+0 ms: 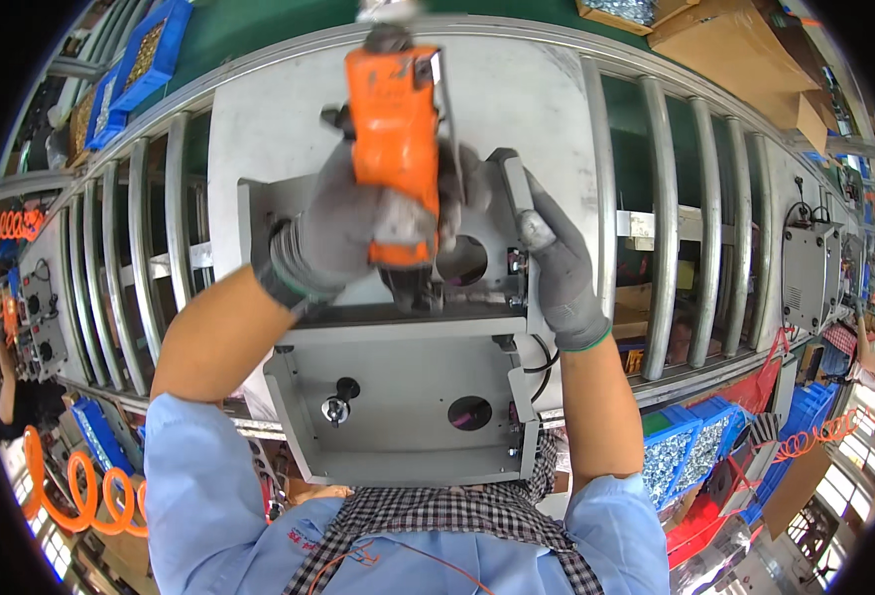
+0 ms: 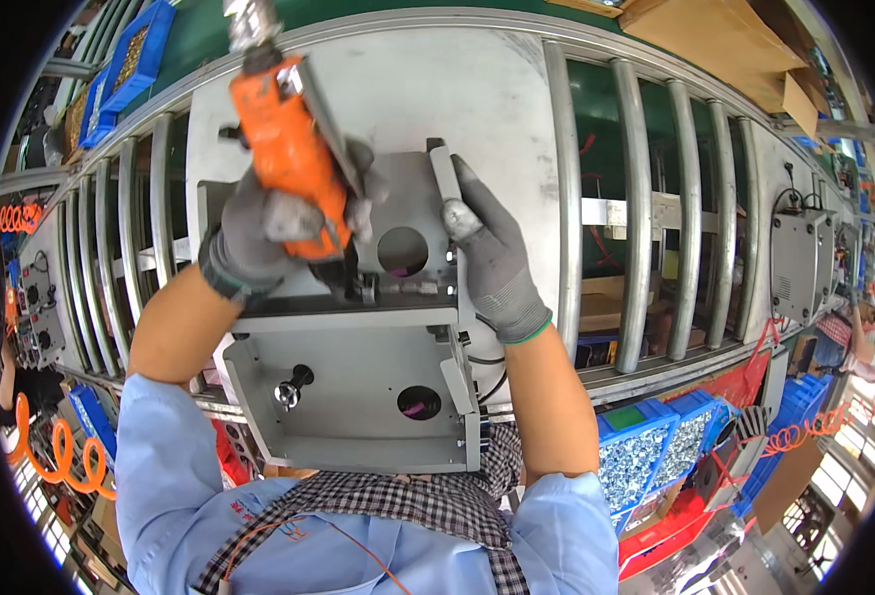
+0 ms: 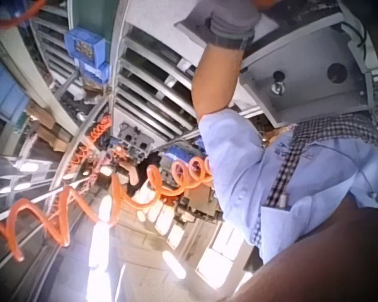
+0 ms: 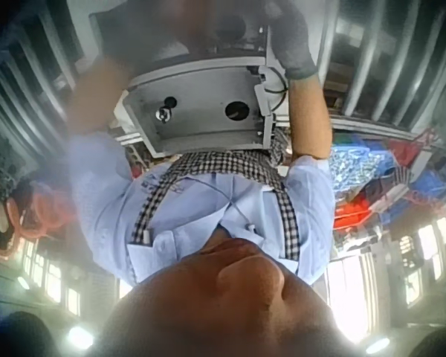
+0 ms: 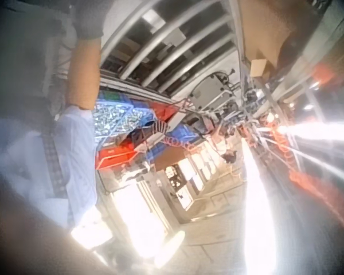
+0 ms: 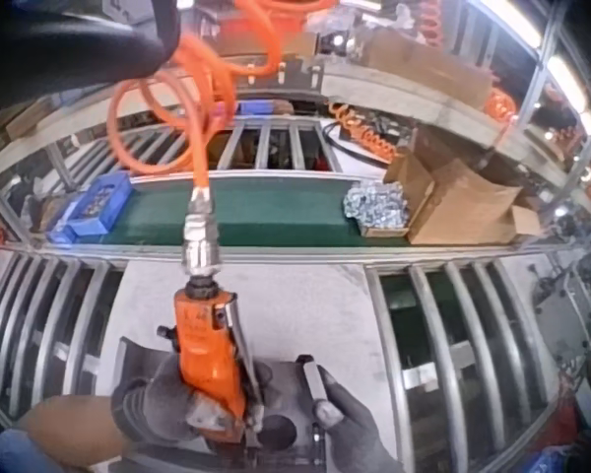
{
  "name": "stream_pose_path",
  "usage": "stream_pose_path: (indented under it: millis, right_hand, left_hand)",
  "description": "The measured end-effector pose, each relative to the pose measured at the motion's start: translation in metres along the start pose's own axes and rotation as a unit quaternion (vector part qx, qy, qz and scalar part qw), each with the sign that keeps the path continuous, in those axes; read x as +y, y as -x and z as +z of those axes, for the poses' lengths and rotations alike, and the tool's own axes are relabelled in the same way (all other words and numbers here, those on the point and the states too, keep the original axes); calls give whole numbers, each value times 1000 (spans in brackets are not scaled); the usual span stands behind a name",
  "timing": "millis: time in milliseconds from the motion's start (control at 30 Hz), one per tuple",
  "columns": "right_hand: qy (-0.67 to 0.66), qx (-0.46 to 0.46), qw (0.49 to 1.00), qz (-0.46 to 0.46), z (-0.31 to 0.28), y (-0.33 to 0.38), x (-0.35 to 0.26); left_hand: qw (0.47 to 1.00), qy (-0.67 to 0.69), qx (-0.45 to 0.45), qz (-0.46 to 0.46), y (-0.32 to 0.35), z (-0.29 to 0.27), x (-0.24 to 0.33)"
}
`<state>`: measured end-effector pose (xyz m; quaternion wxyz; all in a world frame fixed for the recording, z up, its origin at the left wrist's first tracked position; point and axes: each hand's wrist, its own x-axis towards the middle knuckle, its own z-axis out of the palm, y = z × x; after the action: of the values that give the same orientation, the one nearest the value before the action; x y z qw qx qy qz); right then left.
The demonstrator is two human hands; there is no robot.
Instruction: The person assembles and installs components into an electronics housing on a production line, securing them with screws using a pneumatic screwdriver and drill, and connecting wires by hand.
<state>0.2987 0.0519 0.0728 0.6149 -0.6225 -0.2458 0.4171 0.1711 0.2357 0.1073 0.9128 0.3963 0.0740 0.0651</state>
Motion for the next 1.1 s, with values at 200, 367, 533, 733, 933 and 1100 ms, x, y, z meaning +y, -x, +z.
stream_pose_path:
  millis: [200, 367, 533, 733, 933, 1100]
  right_hand:
    - [-67, 12, 998, 1, 10, 7, 8]
    - [-57, -17, 998, -6, 0, -2, 15]
    - [-5, -10, 1000, -4, 5, -4, 8]
    - [-41, 24, 999, 6, 12, -3, -1]
    - [-42, 4, 999, -25, 5, -3, 8]
    - [56, 29, 997, 33, 1, 15, 5]
  left_hand:
    - [994, -30, 94, 39, 1, 32, -18]
    - [997, -74, 10, 17, -9, 8, -7]
    - [999, 24, 35, -34, 2, -1, -1]
    - [998, -21, 52, 22, 1, 7, -13]
    - [996, -44, 64, 50, 2, 15, -17]
    - [996, -66, 60, -30, -19, -3, -4]
